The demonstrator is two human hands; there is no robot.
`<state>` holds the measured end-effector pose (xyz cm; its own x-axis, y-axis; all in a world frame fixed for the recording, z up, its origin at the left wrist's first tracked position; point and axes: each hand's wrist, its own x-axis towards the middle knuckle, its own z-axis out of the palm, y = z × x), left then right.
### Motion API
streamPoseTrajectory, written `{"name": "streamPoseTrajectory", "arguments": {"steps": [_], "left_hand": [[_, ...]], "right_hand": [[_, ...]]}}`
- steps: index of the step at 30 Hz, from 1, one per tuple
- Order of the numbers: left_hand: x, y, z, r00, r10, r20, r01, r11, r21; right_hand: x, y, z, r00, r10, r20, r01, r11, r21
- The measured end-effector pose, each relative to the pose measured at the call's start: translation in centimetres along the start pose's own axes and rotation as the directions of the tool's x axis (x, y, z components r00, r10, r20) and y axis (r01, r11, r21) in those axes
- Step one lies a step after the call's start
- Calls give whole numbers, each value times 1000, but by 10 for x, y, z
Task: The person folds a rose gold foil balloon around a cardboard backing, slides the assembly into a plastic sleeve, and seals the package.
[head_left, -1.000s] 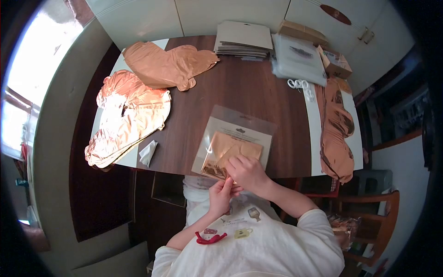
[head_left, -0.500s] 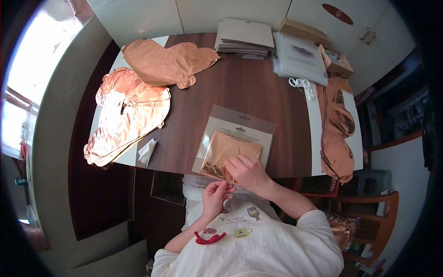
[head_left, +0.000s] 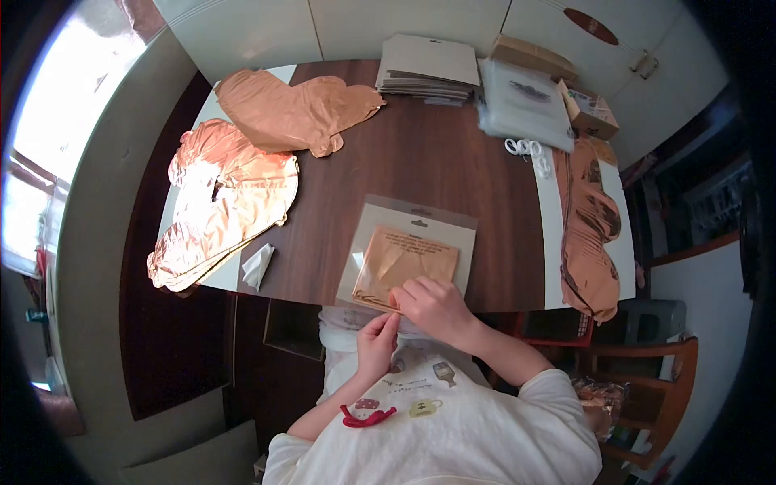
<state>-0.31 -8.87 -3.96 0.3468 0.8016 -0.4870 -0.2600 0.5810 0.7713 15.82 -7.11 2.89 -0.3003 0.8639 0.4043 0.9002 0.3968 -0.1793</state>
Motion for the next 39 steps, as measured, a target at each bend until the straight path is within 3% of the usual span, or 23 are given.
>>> {"name": "streamPoseTrajectory", "arguments": {"steps": [2, 5, 8, 26, 29, 39], "left_hand": [[0, -7, -5, 1000, 2, 7, -3, 997, 72], [0, -12, -4, 994, 93, 62, -88, 993, -79], [1, -13, -5, 990, 87, 111, -61, 973, -222], [13, -37, -24, 971, 116, 207, -54, 958, -282], [8, -30, -20, 964, 83, 251, -3, 953, -303], [8, -25, -20, 950, 68, 304, -18, 986, -164]], "right_hand": [[-4, 0, 1, 999, 14, 40, -14, 1000, 20], [-4, -2, -7, 998, 21, 52, -30, 983, 180], [-8, 1, -12, 996, -44, 82, 27, 980, 198], [-33, 3, -2, 999, 1, 44, -7, 992, 126], [-36, 5, -4, 995, 82, 58, -89, 987, 133], [-40, 7, 6, 995, 100, 8, -100, 984, 148]]}}
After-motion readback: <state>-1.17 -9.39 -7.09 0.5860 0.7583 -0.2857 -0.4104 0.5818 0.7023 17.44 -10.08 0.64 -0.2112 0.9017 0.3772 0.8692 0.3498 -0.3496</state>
